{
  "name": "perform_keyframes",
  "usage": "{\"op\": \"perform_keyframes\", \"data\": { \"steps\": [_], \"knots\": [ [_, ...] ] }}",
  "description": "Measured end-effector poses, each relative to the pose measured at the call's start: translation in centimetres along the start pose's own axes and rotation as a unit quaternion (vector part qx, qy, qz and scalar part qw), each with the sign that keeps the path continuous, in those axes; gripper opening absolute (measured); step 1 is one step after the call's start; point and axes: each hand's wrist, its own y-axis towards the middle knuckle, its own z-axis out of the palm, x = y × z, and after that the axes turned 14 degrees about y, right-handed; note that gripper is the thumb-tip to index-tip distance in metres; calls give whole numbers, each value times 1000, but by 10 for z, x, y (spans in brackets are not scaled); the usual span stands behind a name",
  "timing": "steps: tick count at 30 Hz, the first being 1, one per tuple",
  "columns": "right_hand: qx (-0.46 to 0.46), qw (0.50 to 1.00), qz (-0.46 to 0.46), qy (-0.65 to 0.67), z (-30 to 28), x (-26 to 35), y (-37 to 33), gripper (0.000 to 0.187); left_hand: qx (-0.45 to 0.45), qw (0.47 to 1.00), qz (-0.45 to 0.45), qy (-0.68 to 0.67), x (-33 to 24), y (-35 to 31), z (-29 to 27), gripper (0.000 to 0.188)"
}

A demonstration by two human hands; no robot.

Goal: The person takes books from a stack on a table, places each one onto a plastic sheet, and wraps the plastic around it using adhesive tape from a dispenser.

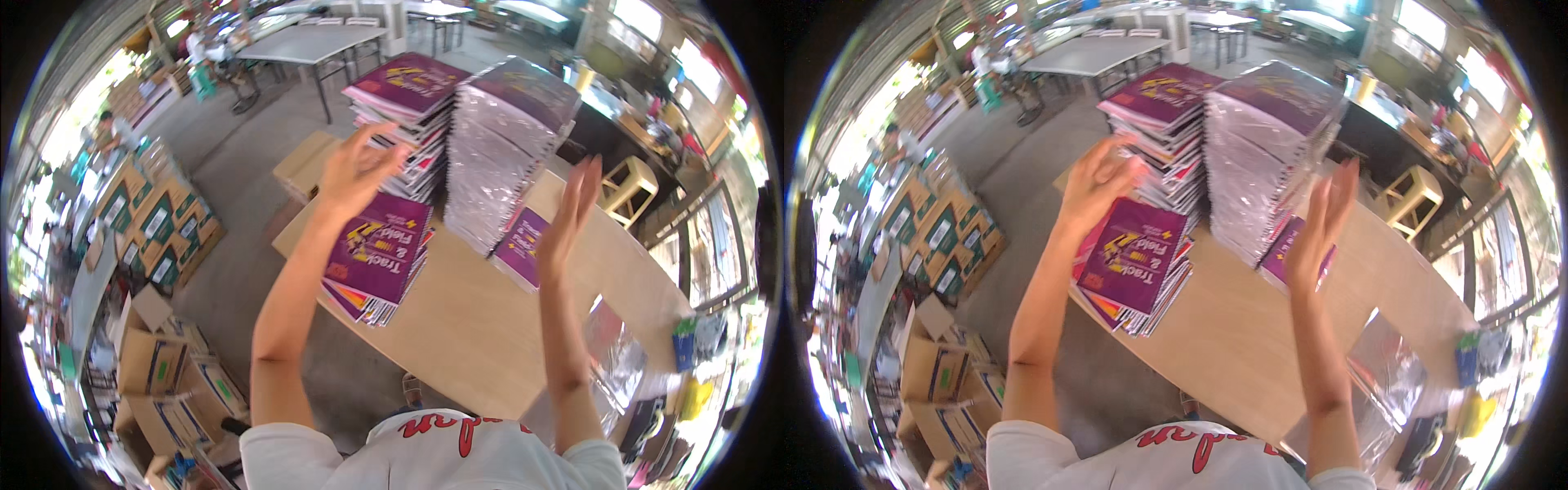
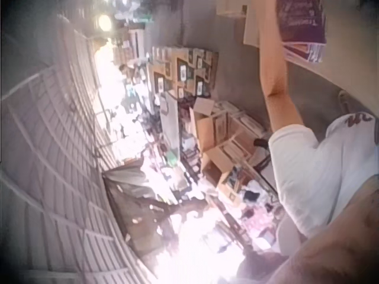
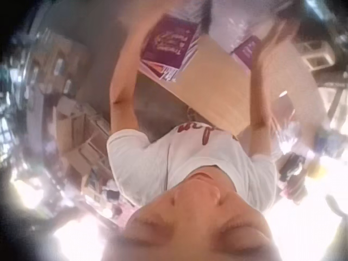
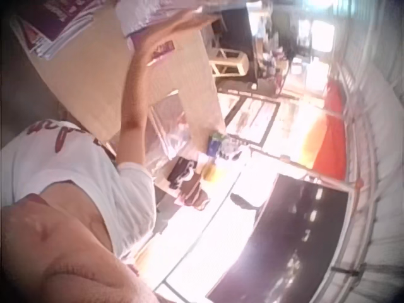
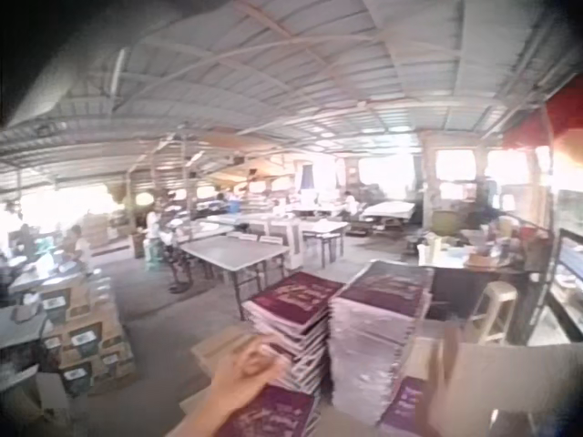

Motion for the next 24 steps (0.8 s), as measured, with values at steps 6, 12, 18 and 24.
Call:
{"op": "perform_keyframes", "data": {
  "steps": [6,12,18,24],
  "knots": [
    [-26,668,733,124,64,-55,-160,77,134,977,-157,57,156,-50,-26,65],
    [72,689,632,346,81,-88,-193,62,195,931,-93,295,146,-31,-19,67],
    [62,701,609,365,55,-79,-187,55,278,925,-244,80,119,-29,-6,64],
    [60,762,528,369,-33,-33,-197,53,109,971,-145,154,52,-111,57,79]
  ]
}}
